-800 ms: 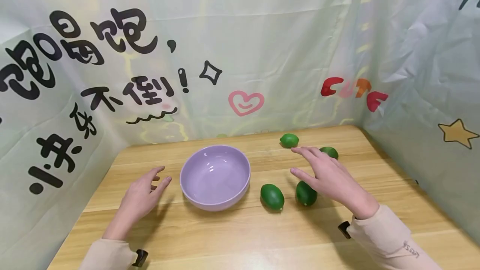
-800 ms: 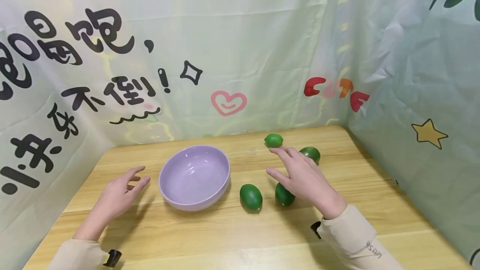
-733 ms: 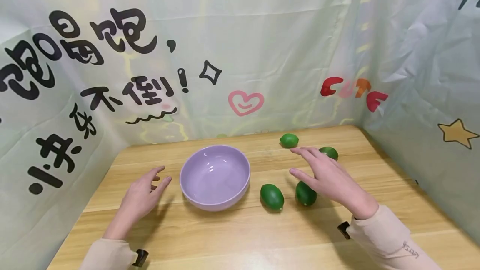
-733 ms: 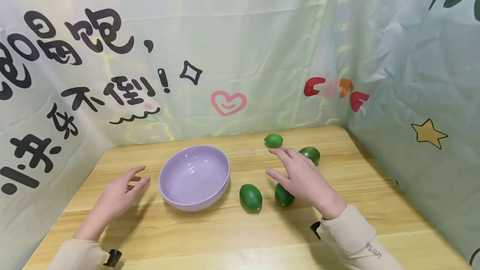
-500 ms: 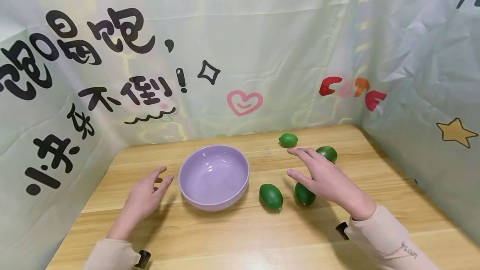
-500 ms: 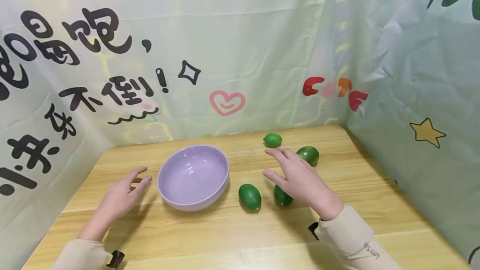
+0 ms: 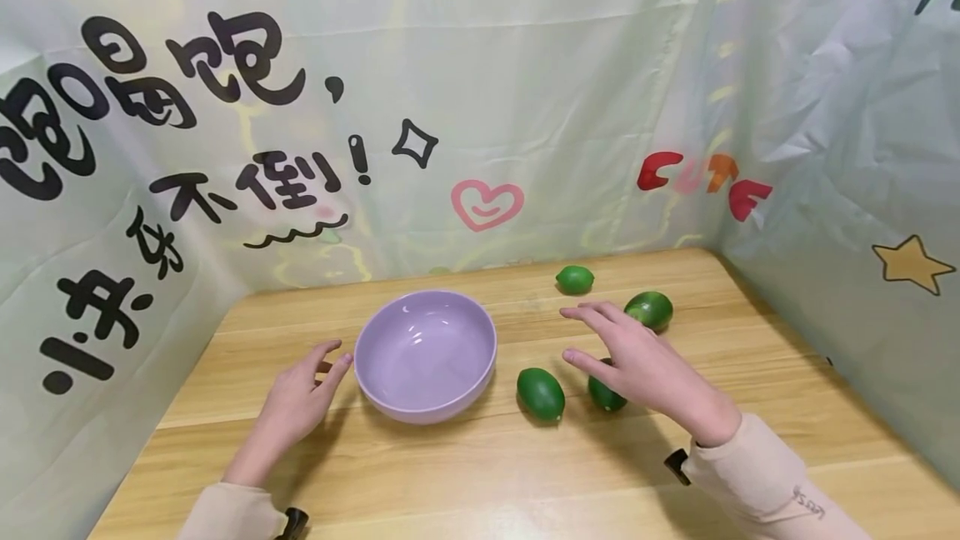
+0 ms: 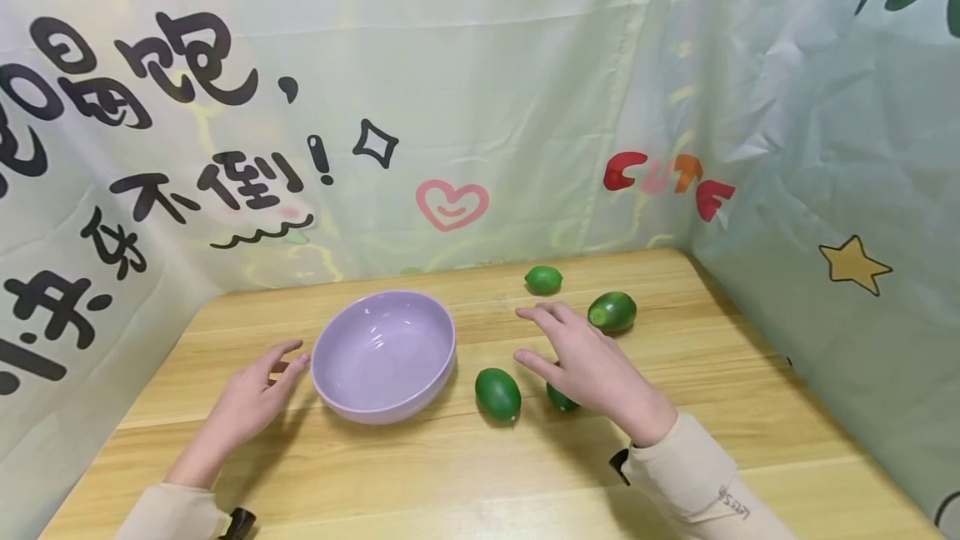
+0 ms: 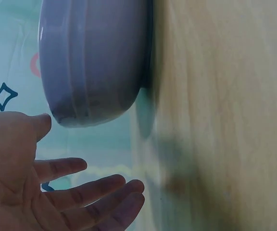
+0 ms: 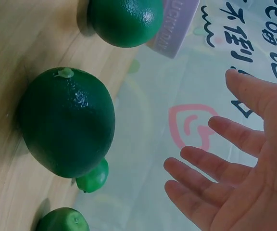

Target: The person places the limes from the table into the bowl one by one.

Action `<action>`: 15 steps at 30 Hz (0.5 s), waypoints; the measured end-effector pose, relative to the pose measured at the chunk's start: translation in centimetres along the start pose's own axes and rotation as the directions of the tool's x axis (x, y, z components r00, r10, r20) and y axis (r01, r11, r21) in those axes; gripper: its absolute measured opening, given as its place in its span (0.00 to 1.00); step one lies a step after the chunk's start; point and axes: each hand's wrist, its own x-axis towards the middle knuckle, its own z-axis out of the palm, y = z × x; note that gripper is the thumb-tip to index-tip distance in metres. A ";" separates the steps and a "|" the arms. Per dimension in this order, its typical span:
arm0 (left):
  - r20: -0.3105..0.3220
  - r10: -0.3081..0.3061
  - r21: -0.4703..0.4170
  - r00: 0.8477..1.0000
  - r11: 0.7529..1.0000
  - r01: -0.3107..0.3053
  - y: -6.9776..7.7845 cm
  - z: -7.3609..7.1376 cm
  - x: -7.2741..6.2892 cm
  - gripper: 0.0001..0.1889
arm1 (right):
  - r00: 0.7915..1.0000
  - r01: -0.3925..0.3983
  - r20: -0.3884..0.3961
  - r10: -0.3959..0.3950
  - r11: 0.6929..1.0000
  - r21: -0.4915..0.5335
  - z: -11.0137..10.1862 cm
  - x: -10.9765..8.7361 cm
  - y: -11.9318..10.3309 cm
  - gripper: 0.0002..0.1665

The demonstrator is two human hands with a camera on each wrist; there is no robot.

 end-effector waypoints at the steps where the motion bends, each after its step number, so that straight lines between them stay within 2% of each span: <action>1: 0.002 -0.001 -0.003 1.000 1.000 0.001 0.0 0.1 0.0 0.37 | 1.000 0.003 0.000 -0.003 1.000 0.000 0.0 0.0 -0.1 0.32; 15: -0.006 -0.017 -0.038 1.000 0.999 0.017 -0.1 0.7 -0.2 0.38 | 0.998 0.061 0.003 -0.061 0.998 -0.023 1.1 0.0 -0.6 0.30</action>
